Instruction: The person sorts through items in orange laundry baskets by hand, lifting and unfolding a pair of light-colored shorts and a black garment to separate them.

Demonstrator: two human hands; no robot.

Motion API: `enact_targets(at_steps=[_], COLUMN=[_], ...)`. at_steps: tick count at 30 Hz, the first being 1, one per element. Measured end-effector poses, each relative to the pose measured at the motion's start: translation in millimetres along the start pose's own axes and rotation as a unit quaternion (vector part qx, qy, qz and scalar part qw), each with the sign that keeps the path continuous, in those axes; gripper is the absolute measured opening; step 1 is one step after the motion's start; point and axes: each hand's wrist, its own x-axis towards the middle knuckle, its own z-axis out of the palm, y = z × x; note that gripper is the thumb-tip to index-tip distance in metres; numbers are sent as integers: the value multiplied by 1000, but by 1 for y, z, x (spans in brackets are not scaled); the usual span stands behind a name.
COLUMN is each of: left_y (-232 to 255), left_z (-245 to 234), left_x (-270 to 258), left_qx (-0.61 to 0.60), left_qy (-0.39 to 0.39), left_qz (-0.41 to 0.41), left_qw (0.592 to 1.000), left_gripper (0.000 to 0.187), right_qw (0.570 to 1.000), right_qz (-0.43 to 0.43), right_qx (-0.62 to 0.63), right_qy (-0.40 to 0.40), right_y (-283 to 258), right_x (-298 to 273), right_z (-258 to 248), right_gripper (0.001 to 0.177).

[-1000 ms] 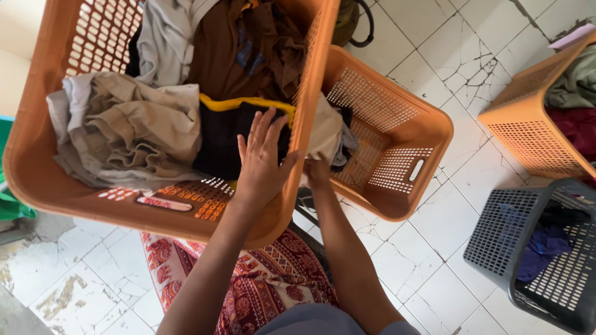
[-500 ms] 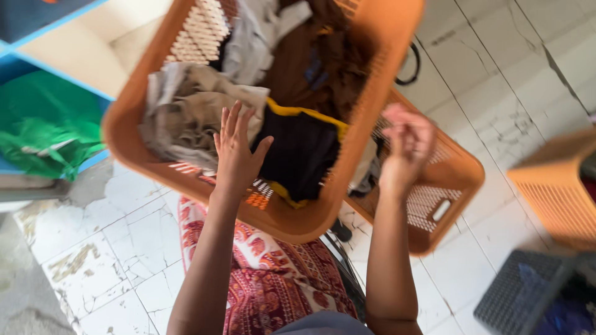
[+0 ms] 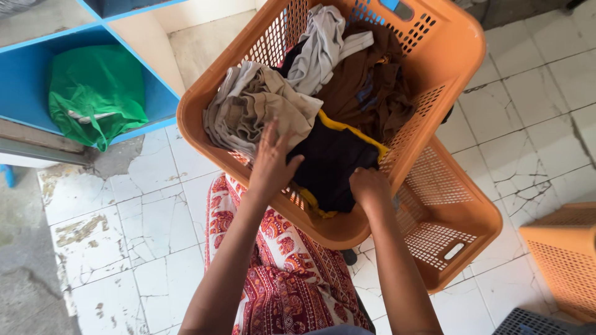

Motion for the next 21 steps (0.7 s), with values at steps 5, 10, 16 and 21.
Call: enact_targets(at_steps=[5, 10, 16, 21], left_y=[26, 66, 88, 87], left_z=[3, 9, -24, -57], left_x=[-10, -16, 3, 8], left_qx=[-84, -94, -42, -63], left_qy=[-77, -164, 75, 162], left_qz=[22, 42, 125, 191], left_qw=[993, 981, 988, 966], left_gripper=[76, 89, 57, 36], right_qw=[949, 840, 709, 556], right_qz=[-68, -146, -201, -240], right_qx=[268, 443, 545, 632], right_qy=[150, 276, 400, 483], right_y=[13, 14, 23, 44], right_x=[-10, -55, -105, -140], right_z=[-7, -60, -128, -162], right_gripper=[6, 8, 7, 17])
